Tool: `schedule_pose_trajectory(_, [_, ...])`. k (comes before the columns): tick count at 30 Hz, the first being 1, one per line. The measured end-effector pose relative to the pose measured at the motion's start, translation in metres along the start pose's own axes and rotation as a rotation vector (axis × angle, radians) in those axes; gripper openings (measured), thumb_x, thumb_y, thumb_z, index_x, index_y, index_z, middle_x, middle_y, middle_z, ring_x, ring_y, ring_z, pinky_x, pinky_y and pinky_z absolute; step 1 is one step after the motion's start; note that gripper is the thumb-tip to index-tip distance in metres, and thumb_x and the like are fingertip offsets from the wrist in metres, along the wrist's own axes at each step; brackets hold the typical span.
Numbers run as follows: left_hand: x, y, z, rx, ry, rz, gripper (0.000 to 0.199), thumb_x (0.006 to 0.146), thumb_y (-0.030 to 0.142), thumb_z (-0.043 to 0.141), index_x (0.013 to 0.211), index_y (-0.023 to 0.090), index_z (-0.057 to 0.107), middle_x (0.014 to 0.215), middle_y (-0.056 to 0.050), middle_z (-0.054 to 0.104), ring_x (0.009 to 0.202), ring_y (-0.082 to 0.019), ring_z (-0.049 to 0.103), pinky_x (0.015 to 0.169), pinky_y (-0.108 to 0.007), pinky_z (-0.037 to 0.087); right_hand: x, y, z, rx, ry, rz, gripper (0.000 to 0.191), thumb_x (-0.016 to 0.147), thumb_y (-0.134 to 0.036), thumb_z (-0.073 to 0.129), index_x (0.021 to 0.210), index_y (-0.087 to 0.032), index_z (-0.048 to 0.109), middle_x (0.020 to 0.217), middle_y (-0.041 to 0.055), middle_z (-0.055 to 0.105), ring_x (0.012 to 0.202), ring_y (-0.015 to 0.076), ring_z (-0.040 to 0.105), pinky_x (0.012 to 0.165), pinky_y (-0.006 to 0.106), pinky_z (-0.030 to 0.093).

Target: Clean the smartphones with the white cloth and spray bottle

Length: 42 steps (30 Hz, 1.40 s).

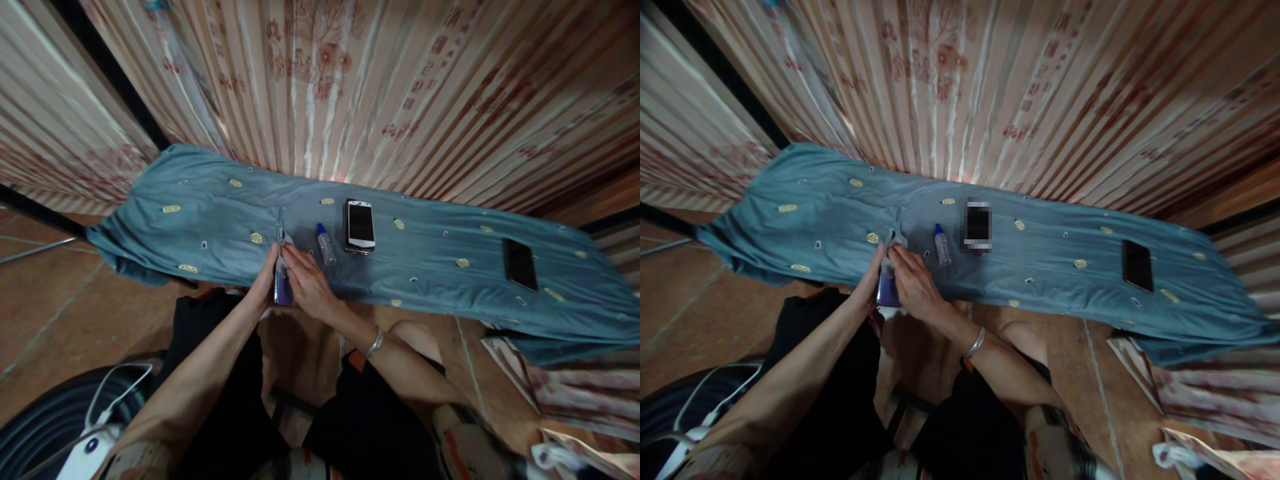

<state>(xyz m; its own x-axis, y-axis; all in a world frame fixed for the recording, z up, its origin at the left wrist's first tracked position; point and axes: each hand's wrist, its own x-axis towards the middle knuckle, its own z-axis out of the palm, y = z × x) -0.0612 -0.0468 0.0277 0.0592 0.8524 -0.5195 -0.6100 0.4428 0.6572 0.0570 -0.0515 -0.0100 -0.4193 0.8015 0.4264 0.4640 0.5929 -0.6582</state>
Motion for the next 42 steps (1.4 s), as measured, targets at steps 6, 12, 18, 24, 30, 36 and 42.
schedule_pose_trajectory(6, [-0.002, -0.006, 0.002, 0.026, 0.007, 0.015, 0.048, 0.106, 0.037, 0.035, 0.142, 0.016, 0.061, 0.116, -0.006, 0.078, 0.123, -0.022, 0.067, 0.11, -0.029, 0.05, 0.007, 0.01, -0.005, -0.102, -0.036, -0.05, 0.062, 0.097, -0.011, 0.035, 0.158, -0.014, 0.037, 0.159, 0.0141, 0.046, 0.15, 0.0241, 0.04, 0.125, 0.049, 0.034])
schedule_pose_trajectory(12, [0.0, -0.015, 0.001, -0.013, -0.016, 0.025, 0.048, 0.105, 0.035, 0.042, 0.145, 0.013, 0.056, 0.123, -0.009, 0.076, 0.129, -0.019, 0.063, 0.118, -0.031, 0.041, 0.015, 0.022, -0.013, -0.142, -0.033, 0.023, 0.058, 0.099, -0.015, 0.034, 0.157, -0.013, 0.039, 0.158, 0.0153, 0.048, 0.15, 0.0245, 0.04, 0.125, 0.051, 0.033])
schedule_pose_trajectory(18, [0.003, -0.018, -0.002, -0.034, -0.064, 0.034, 0.048, 0.103, 0.036, 0.045, 0.146, 0.016, 0.056, 0.129, -0.007, 0.074, 0.131, -0.02, 0.062, 0.118, -0.032, 0.042, 0.014, 0.021, -0.016, -0.141, -0.031, 0.033, 0.056, 0.1, -0.016, 0.035, 0.155, -0.013, 0.042, 0.156, 0.0165, 0.05, 0.148, 0.0254, 0.042, 0.124, 0.052, 0.033])
schedule_pose_trajectory(24, [0.006, -0.02, -0.002, -0.041, -0.025, 0.022, 0.049, 0.104, 0.039, 0.042, 0.143, 0.016, 0.058, 0.124, -0.009, 0.076, 0.123, -0.022, 0.067, 0.113, -0.034, 0.049, 0.008, 0.012, -0.013, -0.149, -0.054, 0.001, 0.059, 0.097, -0.012, 0.037, 0.155, -0.015, 0.043, 0.155, 0.0148, 0.051, 0.146, 0.0257, 0.044, 0.123, 0.05, 0.037])
schedule_pose_trajectory(30, [0.005, -0.02, 0.001, -0.012, -0.017, 0.055, 0.046, 0.104, 0.032, 0.044, 0.143, 0.014, 0.058, 0.126, -0.008, 0.075, 0.127, -0.019, 0.064, 0.114, -0.029, 0.046, 0.01, 0.015, -0.018, -0.157, -0.034, 0.025, 0.058, 0.097, -0.012, 0.037, 0.155, -0.015, 0.044, 0.157, 0.0141, 0.05, 0.148, 0.0248, 0.043, 0.124, 0.05, 0.035])
schedule_pose_trajectory(36, [0.0, -0.018, 0.005, -0.005, -0.009, -0.022, 0.045, 0.104, 0.032, 0.042, 0.141, 0.013, 0.059, 0.122, -0.008, 0.076, 0.127, -0.022, 0.065, 0.116, -0.035, 0.046, 0.013, 0.024, -0.022, -0.147, -0.014, 0.063, 0.056, 0.099, -0.016, 0.034, 0.154, -0.014, 0.044, 0.157, 0.0155, 0.049, 0.148, 0.0244, 0.043, 0.124, 0.051, 0.033])
schedule_pose_trajectory(42, [0.006, -0.014, 0.0, -0.023, -0.034, -0.039, 0.047, 0.103, 0.039, 0.041, 0.138, 0.018, 0.064, 0.12, -0.007, 0.077, 0.126, -0.025, 0.065, 0.112, -0.037, 0.05, 0.013, 0.028, -0.018, -0.156, -0.025, 0.08, 0.055, 0.099, -0.016, 0.034, 0.152, -0.013, 0.047, 0.158, 0.0166, 0.048, 0.148, 0.0254, 0.043, 0.124, 0.052, 0.033])
